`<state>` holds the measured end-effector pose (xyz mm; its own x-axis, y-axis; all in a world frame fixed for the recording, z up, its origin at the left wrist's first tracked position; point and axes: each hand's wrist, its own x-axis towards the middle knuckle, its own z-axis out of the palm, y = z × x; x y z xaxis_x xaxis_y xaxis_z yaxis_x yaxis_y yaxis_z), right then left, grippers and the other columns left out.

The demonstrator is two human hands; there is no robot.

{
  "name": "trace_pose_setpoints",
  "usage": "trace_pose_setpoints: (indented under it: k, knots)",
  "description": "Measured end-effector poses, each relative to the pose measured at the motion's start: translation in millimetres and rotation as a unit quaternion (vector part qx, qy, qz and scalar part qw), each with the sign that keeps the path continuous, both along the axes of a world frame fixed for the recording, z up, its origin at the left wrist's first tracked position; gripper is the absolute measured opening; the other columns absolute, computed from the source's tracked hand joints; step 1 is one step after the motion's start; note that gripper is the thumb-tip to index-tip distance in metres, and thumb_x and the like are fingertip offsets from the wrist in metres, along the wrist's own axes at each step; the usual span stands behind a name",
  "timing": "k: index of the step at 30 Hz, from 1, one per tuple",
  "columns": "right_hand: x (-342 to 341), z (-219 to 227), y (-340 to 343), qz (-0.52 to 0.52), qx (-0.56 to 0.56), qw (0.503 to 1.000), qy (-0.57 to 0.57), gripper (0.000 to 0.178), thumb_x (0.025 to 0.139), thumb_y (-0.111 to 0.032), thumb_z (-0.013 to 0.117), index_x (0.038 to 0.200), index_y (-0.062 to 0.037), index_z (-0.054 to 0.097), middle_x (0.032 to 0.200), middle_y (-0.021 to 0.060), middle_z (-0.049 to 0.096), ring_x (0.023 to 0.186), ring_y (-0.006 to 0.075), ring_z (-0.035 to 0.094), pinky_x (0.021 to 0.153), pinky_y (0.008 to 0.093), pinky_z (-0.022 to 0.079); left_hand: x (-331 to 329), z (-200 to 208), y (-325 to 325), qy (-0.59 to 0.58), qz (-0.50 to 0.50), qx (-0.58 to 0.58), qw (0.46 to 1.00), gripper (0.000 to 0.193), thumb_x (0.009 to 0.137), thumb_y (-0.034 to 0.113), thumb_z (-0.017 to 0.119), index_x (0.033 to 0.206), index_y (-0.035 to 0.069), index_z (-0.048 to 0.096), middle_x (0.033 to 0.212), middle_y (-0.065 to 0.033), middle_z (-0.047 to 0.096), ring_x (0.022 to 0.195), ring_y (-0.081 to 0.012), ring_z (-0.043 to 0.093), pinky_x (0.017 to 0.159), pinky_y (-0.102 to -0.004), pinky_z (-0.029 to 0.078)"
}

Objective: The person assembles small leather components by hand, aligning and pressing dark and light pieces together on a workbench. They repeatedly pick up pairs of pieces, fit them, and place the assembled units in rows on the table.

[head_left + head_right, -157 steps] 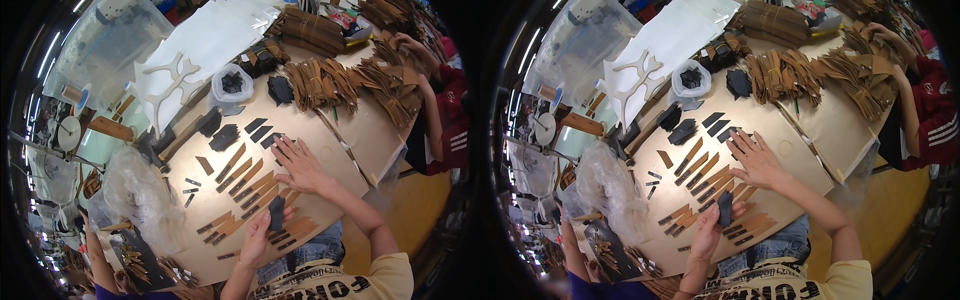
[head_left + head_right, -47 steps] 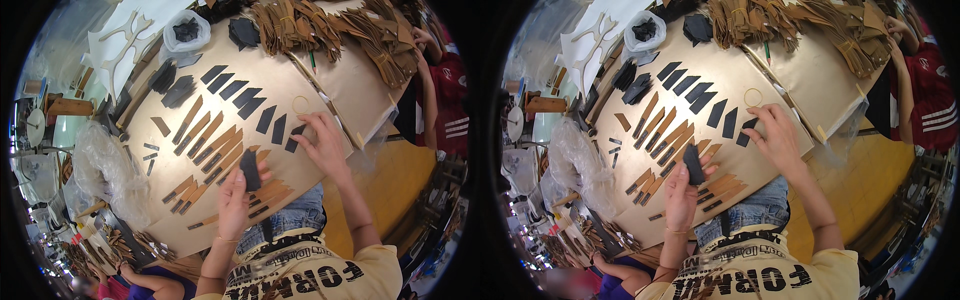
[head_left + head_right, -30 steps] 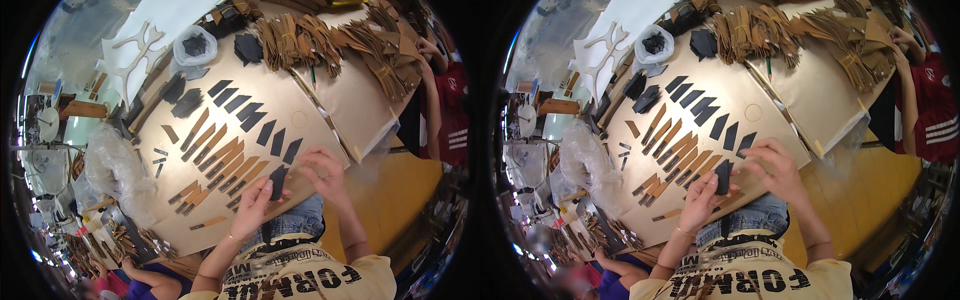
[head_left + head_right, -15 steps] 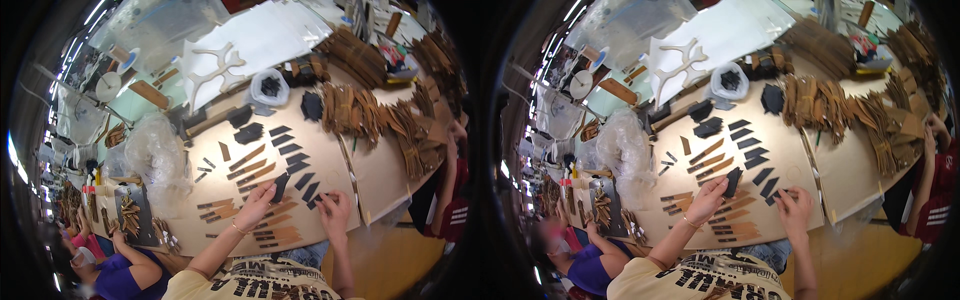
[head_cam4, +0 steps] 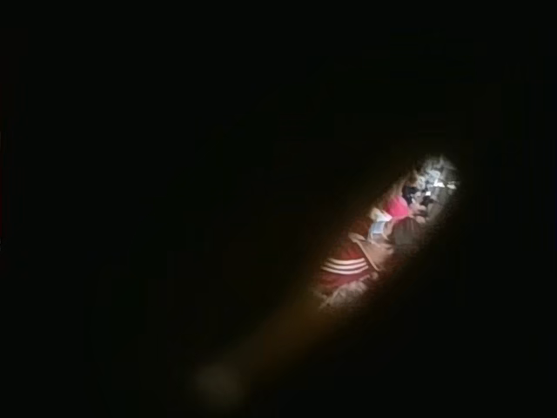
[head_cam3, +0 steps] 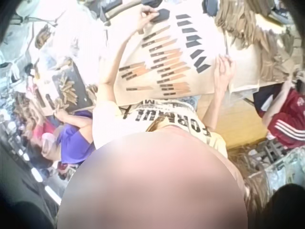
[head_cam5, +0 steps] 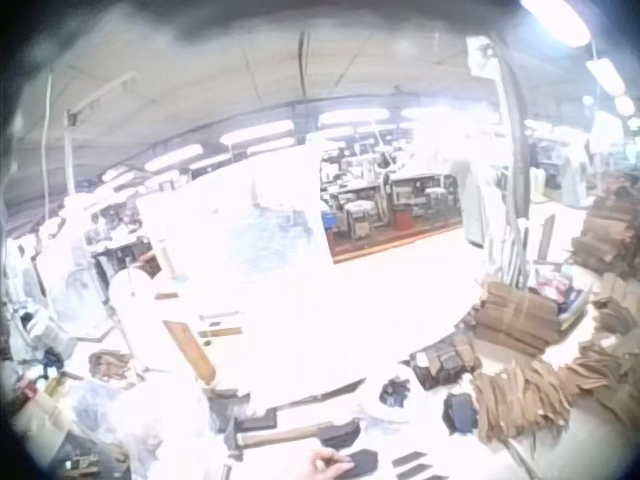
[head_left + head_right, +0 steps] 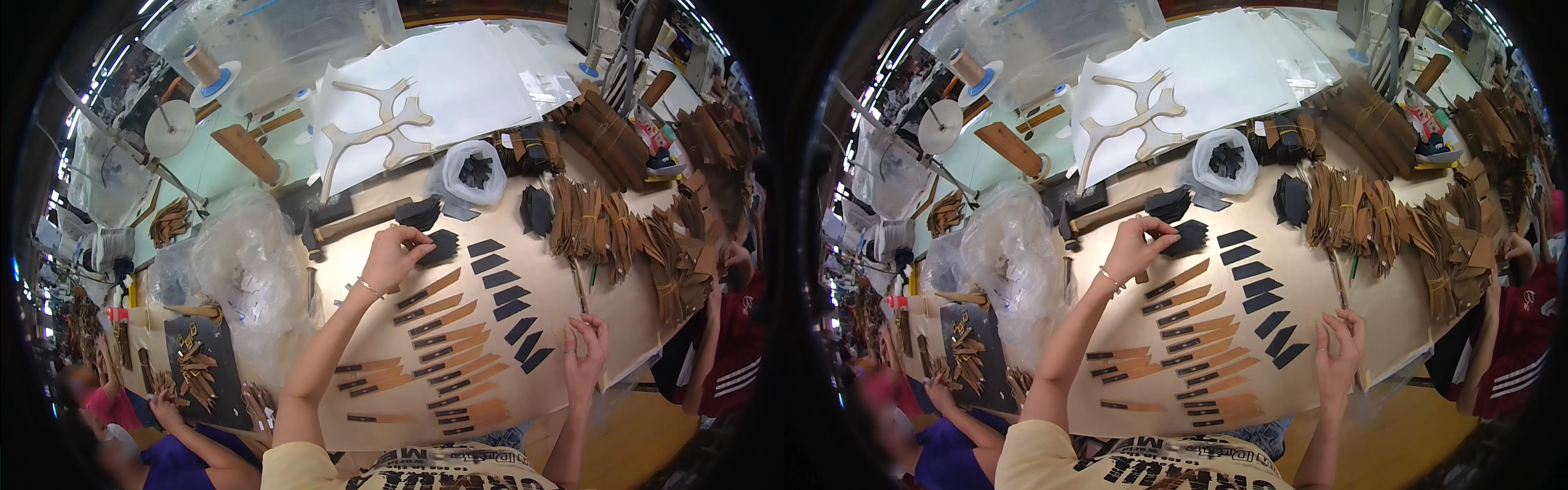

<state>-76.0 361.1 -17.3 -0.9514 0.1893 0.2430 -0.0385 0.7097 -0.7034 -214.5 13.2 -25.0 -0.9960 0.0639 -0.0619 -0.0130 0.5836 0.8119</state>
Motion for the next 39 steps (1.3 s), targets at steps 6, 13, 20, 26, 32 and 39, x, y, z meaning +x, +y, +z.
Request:
trace_pose_setpoints:
  k: [6,13,20,26,32,39]
  knots:
    - [-40.2,20.3,-33.9,0.072,0.018,0.997,0.021,0.015,0.084,-0.001,0.07,0.1,-0.0011,0.07,0.109,0.0124,0.059,0.099,0.0277,0.058,0.087,0.0358,0.046,-1.3,-21.6,0.0,0.113,0.027,-0.016,0.993,0.017,0.083,0.016,0.075,0.093,0.002,0.074,0.091,-0.0133,0.064,0.083,-0.0287,0.062,0.076,-0.0376,0.049]
    - [-188.2,7.5,-132.6,0.399,0.088,0.907,0.103,0.029,0.083,-0.022,0.074,0.107,-0.0051,0.069,0.104,0.0112,0.061,0.101,0.0294,0.058,0.087,0.0404,0.045,13.2,-11.5,-13.0,0.202,0.097,0.003,0.975,0.012,0.086,0.007,0.071,0.096,0.001,0.072,0.099,-0.0121,0.066,0.091,-0.0243,0.065,0.083,-0.0329,0.05]
    - [-253.4,-7.5,-195.3,0.489,0.22,0.844,0.003,0.039,0.077,-0.03,0.078,0.107,-0.0058,0.073,0.101,0.0123,0.065,0.104,0.0319,0.06,0.087,0.0413,0.047,43.0,6.7,-40.1,0.176,0.109,-0.011,0.978,0.013,0.086,0.007,0.069,0.098,0.003,0.071,0.103,-0.0123,0.065,0.096,-0.0276,0.064,0.086,-0.0357,0.049]
    - [-272.8,-10.3,-196.7,0.531,0.224,0.816,-0.05,0.036,0.078,-0.033,0.077,0.101,-0.0053,0.075,0.092,0.0118,0.068,0.089,0.0341,0.066,0.075,0.0434,0.051,54.3,9.6,-42.3,0.143,0.101,-0.007,0.985,0.014,0.088,0.009,0.069,0.101,0.005,0.071,0.107,-0.011,0.065,0.1,-0.0264,0.063,0.088,-0.0367,0.048]
    - [-277.2,-13.2,-194.5,0.534,0.192,0.816,-0.112,0.036,0.082,-0.038,0.074,0.107,-0.0126,0.076,0.096,0.0117,0.069,0.092,0.0347,0.066,0.076,0.0427,0.052,63.6,13.0,-31.1,0.131,0.082,0.034,0.987,0.013,0.089,0.008,0.068,0.102,0.005,0.071,0.105,-0.0097,0.067,0.098,-0.022,0.063,0.085,-0.0342,0.049]
    - [-261.9,-20.9,-184.9,0.541,0.201,0.816,-0.019,0.036,0.086,-0.037,0.071,0.108,-0.0099,0.075,0.098,0.016,0.066,0.095,0.0355,0.064,0.079,0.0425,0.05,77.3,8.5,-16.3,0.152,0.046,0.02,0.987,0.014,0.088,0.005,0.068,0.102,0.004,0.071,0.105,-0.0116,0.067,0.097,-0.0237,0.064,0.087,-0.0348,0.049]
